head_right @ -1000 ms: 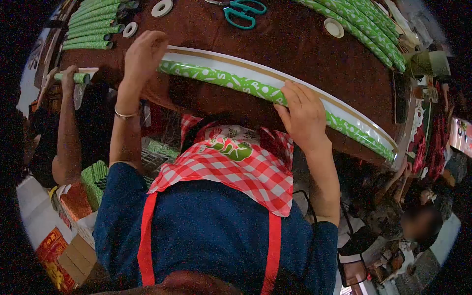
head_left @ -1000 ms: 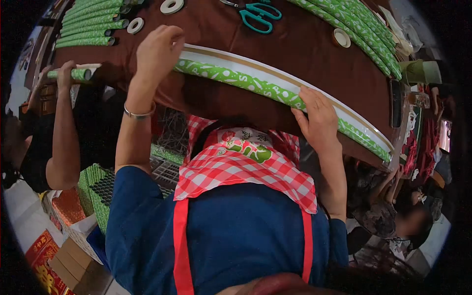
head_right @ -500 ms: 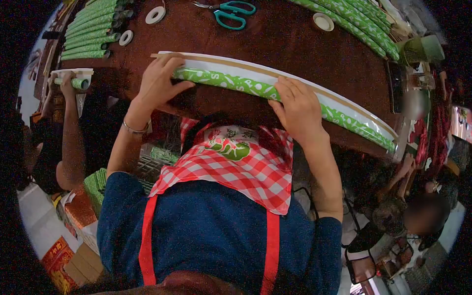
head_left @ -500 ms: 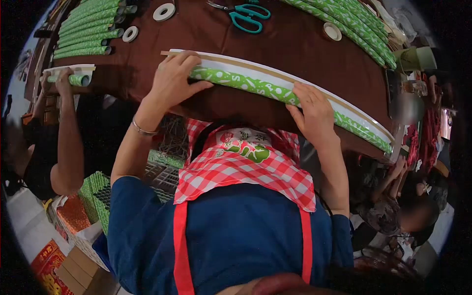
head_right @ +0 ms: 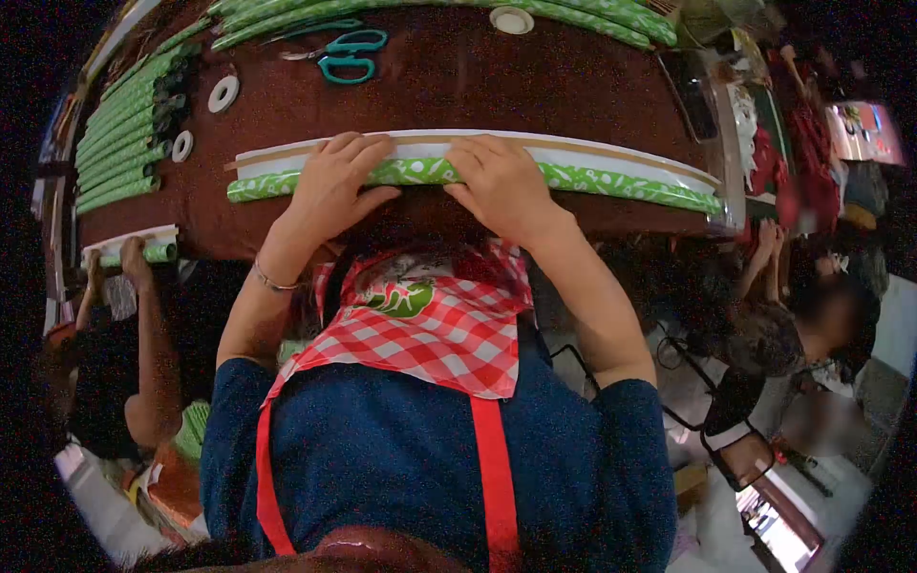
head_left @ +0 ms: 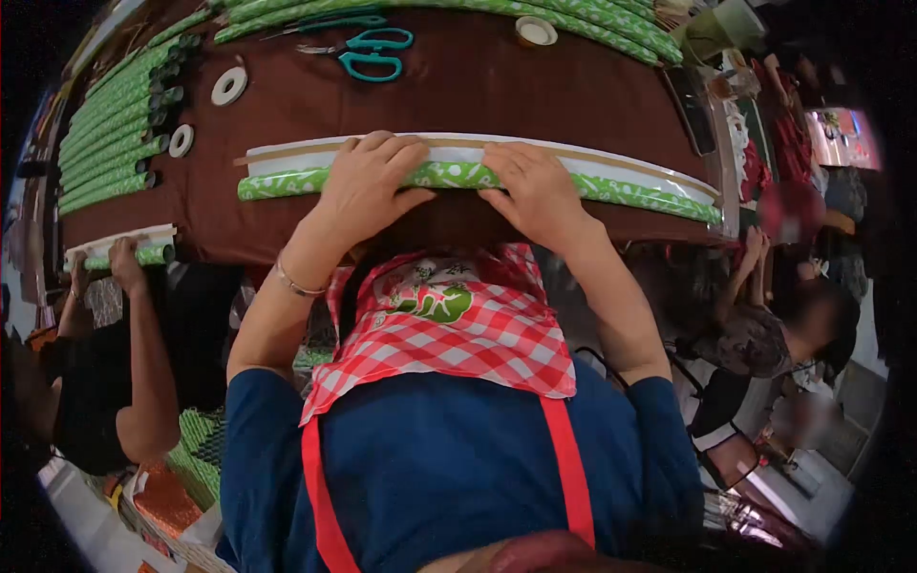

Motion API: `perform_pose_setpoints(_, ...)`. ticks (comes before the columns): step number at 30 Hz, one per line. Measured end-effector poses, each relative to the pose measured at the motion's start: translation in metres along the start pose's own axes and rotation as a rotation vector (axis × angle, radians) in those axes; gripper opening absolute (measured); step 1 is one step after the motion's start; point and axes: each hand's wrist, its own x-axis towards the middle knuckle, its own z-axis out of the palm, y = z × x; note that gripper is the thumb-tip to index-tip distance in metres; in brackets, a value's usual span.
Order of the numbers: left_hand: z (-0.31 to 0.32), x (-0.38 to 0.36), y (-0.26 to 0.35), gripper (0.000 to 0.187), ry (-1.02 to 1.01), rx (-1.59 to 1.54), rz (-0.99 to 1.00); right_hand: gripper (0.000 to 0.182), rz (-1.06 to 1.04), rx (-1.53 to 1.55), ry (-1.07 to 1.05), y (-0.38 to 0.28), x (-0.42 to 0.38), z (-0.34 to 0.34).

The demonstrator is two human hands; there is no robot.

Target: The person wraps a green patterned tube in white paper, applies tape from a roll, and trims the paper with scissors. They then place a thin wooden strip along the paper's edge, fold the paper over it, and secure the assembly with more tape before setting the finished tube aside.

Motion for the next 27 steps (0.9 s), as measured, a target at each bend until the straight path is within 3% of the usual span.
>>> perform_pose_setpoints(2,0.007,-0.004,-0.009,0.043,0.111,0.044,0.085,0.038,-0.021,-0.003,0.032,0.0,0.002,-0.001)
perform_pose_setpoints(12,-0.011,-0.03,-0.026,0.039,0.098,0.045,0.02,0.042,-0.015,-0.044,0.124,0.015,-0.018,-0.005)
perform_pose_setpoints(24,-0.029,-0.053,-0.043,0.037,0.057,0.072,-0.049,0.038,0.25,-0.254,0.116,0.093,-0.108,-0.077)
perform_pose_setpoints(27,-0.028,-0.053,-0.044,0.039,0.05,0.048,-0.064,0.044,0.371,-0.326,0.099,0.119,-0.137,-0.091)
